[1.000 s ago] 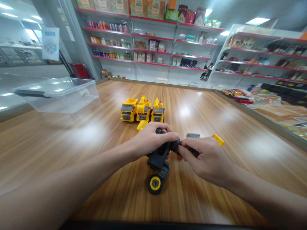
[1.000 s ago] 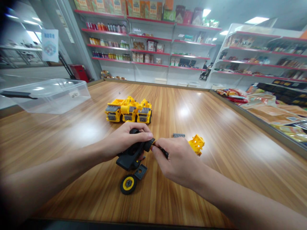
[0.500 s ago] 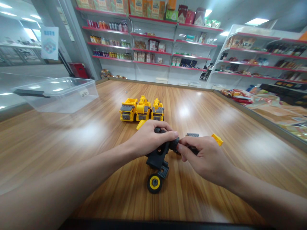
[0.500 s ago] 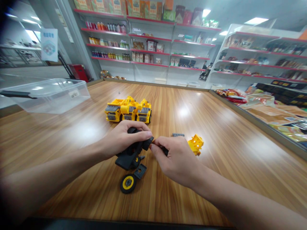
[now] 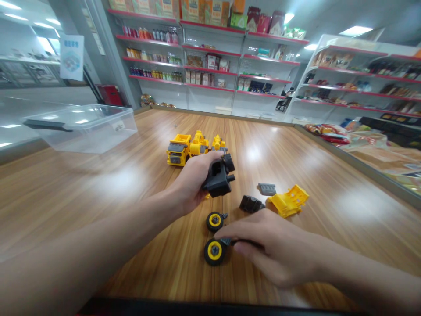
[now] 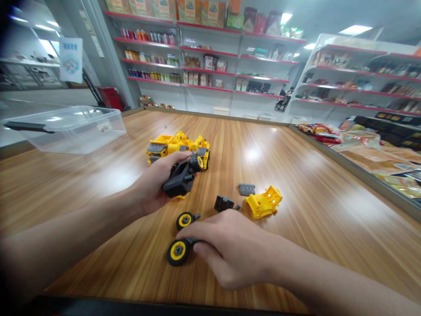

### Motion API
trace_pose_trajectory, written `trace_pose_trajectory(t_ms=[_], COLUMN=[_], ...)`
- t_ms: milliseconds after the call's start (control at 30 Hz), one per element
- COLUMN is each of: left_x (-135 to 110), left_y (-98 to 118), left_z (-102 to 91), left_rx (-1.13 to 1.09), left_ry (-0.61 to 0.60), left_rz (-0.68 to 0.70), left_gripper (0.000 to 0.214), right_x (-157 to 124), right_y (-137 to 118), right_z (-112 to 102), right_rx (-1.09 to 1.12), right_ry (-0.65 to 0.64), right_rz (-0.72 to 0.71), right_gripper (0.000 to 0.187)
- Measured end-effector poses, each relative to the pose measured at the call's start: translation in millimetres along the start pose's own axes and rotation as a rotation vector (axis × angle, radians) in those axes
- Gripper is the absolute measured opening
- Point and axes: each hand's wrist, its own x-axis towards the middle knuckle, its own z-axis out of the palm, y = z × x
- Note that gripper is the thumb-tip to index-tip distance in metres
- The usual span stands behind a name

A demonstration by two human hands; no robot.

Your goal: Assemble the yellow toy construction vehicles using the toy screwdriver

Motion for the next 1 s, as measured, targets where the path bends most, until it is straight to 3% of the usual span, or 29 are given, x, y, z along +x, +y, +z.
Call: trace_pose_trajectory(t_ms=[100, 167, 300, 533, 800, 1000], left_x=[-1.0, -2.2, -4.1, -3.5, -7.5, -7.2], left_y=[2.0, 2.6, 2.6, -1.4, 1.6, 0.0], left_z=[-0.2, -0.5, -0.1, -1.6, -0.6, -0.8], left_rx=[-0.089, -0.118, -0.139, -0.006, 0.135, 0.180], left_ry=[-0.041, -0.071, -0.081, -0.136, -0.058, -0.067], left_rz=[-0.059, -0.085, -0.088, -0.062, -0.084, -0.071], left_gripper=[0.010, 0.007, 0.010, 0.017, 0.039, 0.040], right_x=[-0.6, -0.9, -1.4, 0.2, -1.9, -1.9], right_y=[-4.6, -4.2, -0.2, 5.8, 4.2, 5.9], right_z=[0.1, -0.4, -1.7, 0.9, -0.2, 0.5], right_rx=[-0.089, -0.119, -0.117, -0.110, -0.146, -0.091], right_ry=[-0.177, -0.201, -0.174, -0.118, -0.043, -0.081], right_rz=[-0.045, -0.037, -0.032, -0.049, -0.064, -0.109], right_gripper=[0.041, 0.038, 0.028, 0.028, 0.017, 0.017])
